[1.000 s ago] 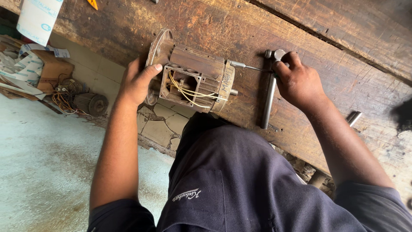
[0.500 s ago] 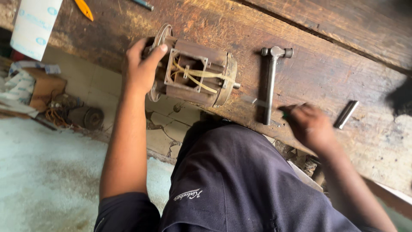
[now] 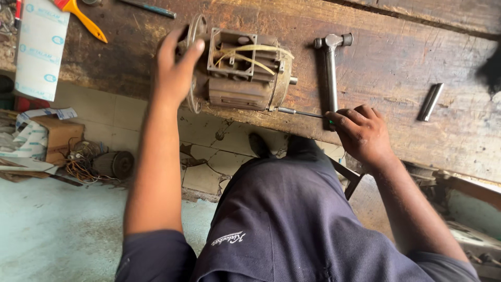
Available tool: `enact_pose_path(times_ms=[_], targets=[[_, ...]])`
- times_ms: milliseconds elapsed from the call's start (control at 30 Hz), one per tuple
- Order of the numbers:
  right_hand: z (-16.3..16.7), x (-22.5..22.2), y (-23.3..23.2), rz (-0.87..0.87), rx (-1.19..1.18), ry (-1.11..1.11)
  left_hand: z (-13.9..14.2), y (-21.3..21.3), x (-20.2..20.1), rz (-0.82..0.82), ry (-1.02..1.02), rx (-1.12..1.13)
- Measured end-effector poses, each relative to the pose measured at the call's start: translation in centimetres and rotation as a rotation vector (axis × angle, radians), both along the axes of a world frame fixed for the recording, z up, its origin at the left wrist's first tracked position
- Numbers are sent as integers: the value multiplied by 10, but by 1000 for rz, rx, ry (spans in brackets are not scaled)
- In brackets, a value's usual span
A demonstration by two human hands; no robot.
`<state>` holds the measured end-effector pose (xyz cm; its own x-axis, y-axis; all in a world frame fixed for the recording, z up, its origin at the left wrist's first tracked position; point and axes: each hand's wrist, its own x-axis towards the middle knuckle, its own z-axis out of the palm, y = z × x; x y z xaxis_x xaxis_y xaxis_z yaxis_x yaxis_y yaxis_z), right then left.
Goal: The person works on an electric motor at a wooden workbench, using a screwdriver to loosen its parts and a hammer to tap the end bell and shaft. They rotate and reposition the motor housing, pry at the casing, and repeatedly tap around the flange to separate the motor housing from its end cover.
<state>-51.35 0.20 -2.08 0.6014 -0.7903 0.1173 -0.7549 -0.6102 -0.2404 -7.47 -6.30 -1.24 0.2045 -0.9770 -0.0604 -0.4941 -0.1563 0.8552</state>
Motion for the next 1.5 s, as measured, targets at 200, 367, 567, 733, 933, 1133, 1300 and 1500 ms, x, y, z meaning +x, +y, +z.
enact_pose_path(times_ms=[200, 367, 567, 733, 933, 1133, 1300, 1500], targets=[[-11, 1, 9, 36, -14, -55, -12, 29, -15, 52, 101, -195], [-17, 5, 17, 30, 4, -133, -17, 32, -15, 76, 142, -233], [-28, 8, 19, 18, -1, -140, -26, 34, -7, 43, 236, -215], [-40, 3, 14, -37, 154, -203, -38, 41, 7, -19, 245, -168], [-32, -3, -18, -267, 871, -374, -58, 28, 0, 58, 342, -142], [-15, -8, -32, -199, 718, -324, -53, 24, 1, 8, 335, -203], [-27, -14, -35, -202, 789, -284, -48, 24, -6, 72, 346, -190], [-36, -11, -39, -295, 1144, -644, -45, 26, -8, 83, 401, -228]])
